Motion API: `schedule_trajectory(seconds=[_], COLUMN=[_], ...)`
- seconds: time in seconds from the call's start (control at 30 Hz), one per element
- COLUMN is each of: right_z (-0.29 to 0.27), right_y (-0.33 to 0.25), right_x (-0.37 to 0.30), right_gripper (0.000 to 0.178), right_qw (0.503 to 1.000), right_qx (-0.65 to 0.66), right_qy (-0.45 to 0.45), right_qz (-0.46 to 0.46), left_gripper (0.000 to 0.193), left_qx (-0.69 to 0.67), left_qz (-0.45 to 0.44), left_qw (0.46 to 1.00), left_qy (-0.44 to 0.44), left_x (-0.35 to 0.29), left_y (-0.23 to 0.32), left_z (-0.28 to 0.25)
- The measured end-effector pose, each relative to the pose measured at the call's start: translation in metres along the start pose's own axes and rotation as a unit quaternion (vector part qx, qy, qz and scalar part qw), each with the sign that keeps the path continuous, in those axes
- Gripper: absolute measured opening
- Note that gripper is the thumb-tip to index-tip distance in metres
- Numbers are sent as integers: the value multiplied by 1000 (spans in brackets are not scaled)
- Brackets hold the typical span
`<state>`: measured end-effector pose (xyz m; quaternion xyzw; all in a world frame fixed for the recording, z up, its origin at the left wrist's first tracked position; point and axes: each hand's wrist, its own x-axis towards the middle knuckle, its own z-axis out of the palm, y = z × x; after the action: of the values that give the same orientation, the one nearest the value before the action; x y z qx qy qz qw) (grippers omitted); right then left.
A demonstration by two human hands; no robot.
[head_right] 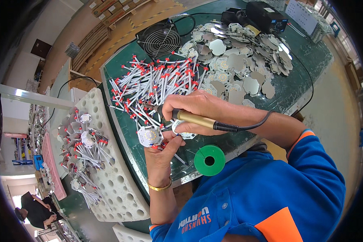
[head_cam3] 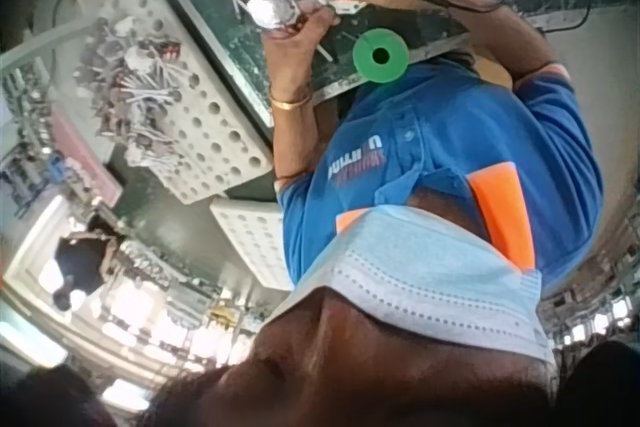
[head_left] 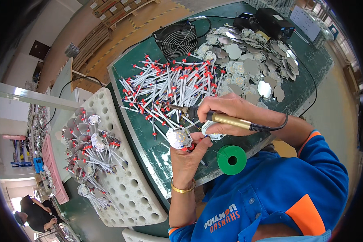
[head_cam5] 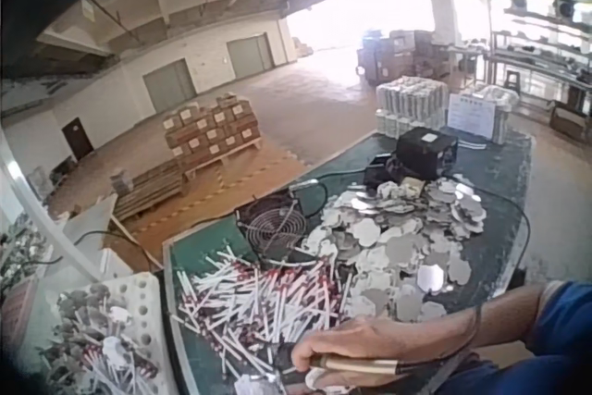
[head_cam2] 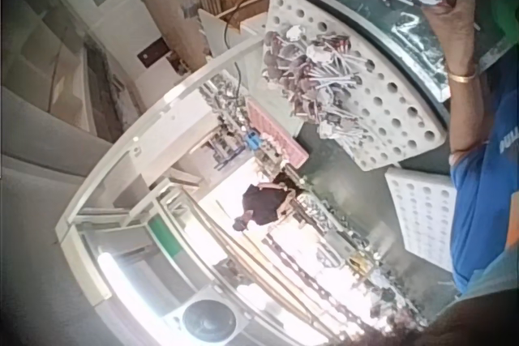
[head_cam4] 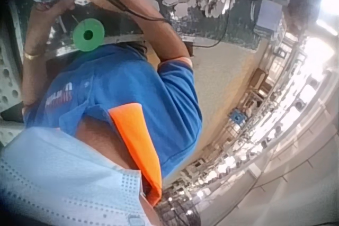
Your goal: The person solders wire leads onto LED circuit boards using a soldering iron by hand.
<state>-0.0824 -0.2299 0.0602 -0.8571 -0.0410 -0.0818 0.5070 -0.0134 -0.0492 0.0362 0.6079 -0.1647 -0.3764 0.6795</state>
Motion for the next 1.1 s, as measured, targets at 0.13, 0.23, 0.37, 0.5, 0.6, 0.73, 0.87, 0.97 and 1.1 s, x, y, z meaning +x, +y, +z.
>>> schedule_trajectory(seconds=[0.13,0.23,0.37,0.5,0.6,0.73,0.87,0.97,1.1], right_z=[-1,0,3,5,9,14,4,6,9], right_y=[-1,0,4,5,6,8,6,10,6], right_x=[3,4,6,9,10,5,-23,-54,-75], right_gripper=[30,29,29,29,29,28,26,32,41], right_qw=[1000,1000,1000,1000,1000,984,964,956,943], right_qx=[9,7,4,8,-1,-19,-45,-39,-67], right_qy=[-15,-14,-5,-5,15,150,208,215,182], right_qz=[-17,-18,-8,-7,-12,-93,-159,-195,-271], left_gripper=[12,12,11,10,10,9,7,7,7], left_qx=[55,73,64,61,58,53,24,42,60], left_qz=[15,11,3,8,15,-4,2,6,0], left_qw=[998,997,998,998,998,997,995,995,992], left_qy=[11,15,17,27,32,57,92,93,108], left_x=[-1,-1,2,3,3,-3,-13,-18,-24], left_y=[1,1,-1,-2,-2,-6,-6,-10,-7], left_z=[1,2,1,-1,-2,-6,-3,-1,4])
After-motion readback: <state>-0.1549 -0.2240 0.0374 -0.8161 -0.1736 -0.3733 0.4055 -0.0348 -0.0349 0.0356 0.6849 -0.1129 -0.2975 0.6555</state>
